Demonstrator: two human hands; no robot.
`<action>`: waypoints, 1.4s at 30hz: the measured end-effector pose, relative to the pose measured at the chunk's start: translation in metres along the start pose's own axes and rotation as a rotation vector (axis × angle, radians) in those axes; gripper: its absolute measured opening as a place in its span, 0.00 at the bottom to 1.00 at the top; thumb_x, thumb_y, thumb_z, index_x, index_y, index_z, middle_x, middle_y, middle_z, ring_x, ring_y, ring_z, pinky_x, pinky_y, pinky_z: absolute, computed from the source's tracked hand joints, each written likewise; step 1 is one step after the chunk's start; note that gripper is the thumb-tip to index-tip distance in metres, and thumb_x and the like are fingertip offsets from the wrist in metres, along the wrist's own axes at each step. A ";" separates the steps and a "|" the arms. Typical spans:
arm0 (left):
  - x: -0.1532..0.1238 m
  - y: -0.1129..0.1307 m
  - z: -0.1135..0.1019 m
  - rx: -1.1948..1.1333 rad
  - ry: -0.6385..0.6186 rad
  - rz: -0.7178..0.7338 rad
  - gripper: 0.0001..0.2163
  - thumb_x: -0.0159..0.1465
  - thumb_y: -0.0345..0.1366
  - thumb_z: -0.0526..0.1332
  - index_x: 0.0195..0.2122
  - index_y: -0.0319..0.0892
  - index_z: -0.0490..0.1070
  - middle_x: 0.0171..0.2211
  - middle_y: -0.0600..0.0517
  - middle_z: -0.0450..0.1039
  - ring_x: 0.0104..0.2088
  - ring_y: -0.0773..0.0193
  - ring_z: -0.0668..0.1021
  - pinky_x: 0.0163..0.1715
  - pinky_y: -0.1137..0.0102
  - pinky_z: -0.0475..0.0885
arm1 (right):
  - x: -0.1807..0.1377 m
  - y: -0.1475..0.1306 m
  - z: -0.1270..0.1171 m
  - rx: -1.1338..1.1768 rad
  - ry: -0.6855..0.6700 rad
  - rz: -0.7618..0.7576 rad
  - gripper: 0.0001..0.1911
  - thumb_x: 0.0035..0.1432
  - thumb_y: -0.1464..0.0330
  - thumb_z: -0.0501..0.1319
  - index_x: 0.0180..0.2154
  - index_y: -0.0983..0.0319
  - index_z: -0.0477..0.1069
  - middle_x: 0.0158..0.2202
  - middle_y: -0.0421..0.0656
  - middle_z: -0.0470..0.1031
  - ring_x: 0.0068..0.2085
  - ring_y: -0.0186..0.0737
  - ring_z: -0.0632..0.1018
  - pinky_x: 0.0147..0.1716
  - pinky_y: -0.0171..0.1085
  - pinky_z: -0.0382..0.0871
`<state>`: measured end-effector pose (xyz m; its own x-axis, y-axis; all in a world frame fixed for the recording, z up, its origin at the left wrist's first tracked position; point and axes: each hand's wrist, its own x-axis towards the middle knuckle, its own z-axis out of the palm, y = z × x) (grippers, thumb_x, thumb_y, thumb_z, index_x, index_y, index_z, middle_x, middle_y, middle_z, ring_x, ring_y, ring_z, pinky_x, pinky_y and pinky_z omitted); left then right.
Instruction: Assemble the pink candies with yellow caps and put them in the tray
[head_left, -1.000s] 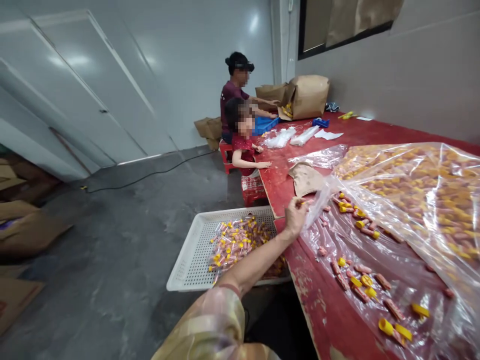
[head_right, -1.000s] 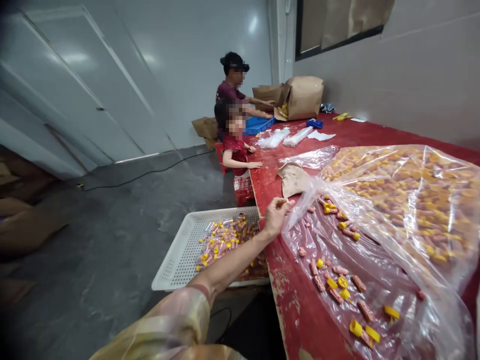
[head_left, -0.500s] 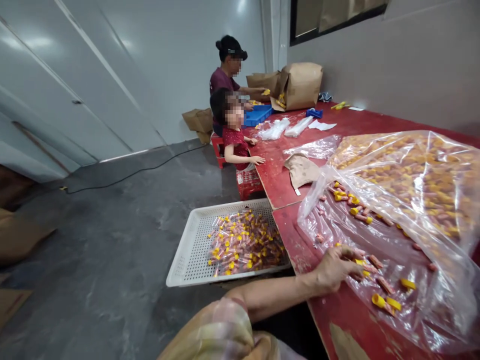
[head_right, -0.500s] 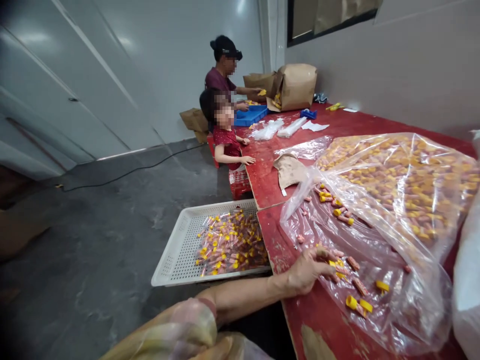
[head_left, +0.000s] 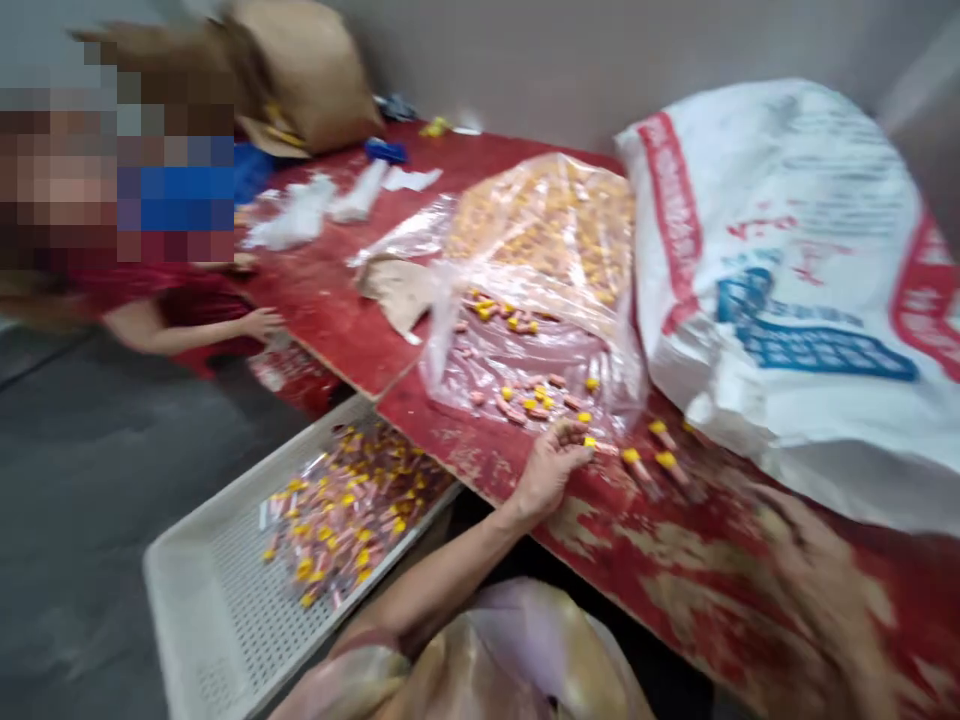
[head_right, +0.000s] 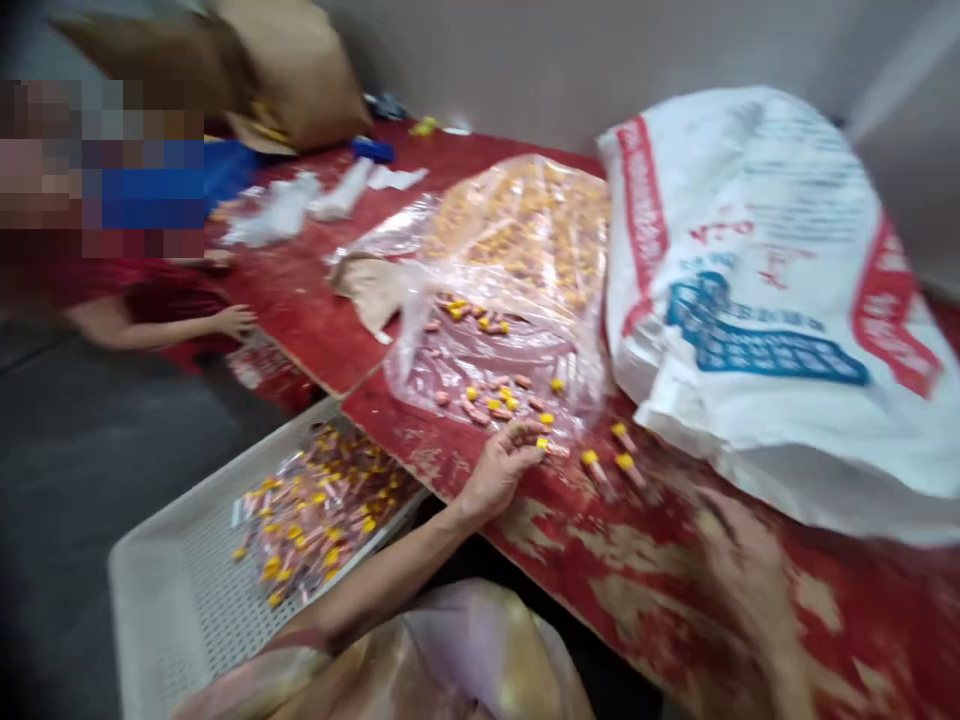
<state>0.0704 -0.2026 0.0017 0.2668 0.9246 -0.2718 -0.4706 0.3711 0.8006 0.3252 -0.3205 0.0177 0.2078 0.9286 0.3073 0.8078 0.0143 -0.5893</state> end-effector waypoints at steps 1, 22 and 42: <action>-0.002 -0.006 0.006 0.017 -0.043 -0.025 0.14 0.44 0.32 0.70 0.33 0.39 0.73 0.29 0.55 0.72 0.29 0.70 0.73 0.33 0.75 0.67 | -0.012 -0.004 0.004 0.005 -0.027 0.009 0.18 0.65 0.55 0.50 0.44 0.58 0.70 0.42 0.48 0.75 0.41 0.42 0.76 0.41 0.41 0.71; -0.045 -0.033 0.020 0.425 -0.147 0.061 0.16 0.63 0.42 0.58 0.47 0.41 0.76 0.41 0.48 0.78 0.43 0.59 0.77 0.47 0.68 0.70 | -0.026 -0.056 0.094 0.091 0.053 -0.166 0.12 0.66 0.69 0.49 0.49 0.62 0.62 0.43 0.48 0.72 0.43 0.40 0.75 0.41 0.37 0.71; 0.199 0.096 -0.046 1.644 -0.011 0.574 0.08 0.60 0.21 0.52 0.33 0.35 0.69 0.37 0.44 0.71 0.46 0.52 0.71 0.50 0.58 0.63 | 0.036 0.019 0.041 -0.638 0.431 0.217 0.16 0.63 0.66 0.50 0.42 0.68 0.73 0.40 0.56 0.71 0.43 0.53 0.69 0.42 0.50 0.61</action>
<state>0.0397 0.0209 -0.0004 0.3942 0.8934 0.2153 0.7718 -0.4490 0.4502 0.3254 -0.2715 -0.0129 0.4861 0.6593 0.5735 0.8575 -0.4864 -0.1677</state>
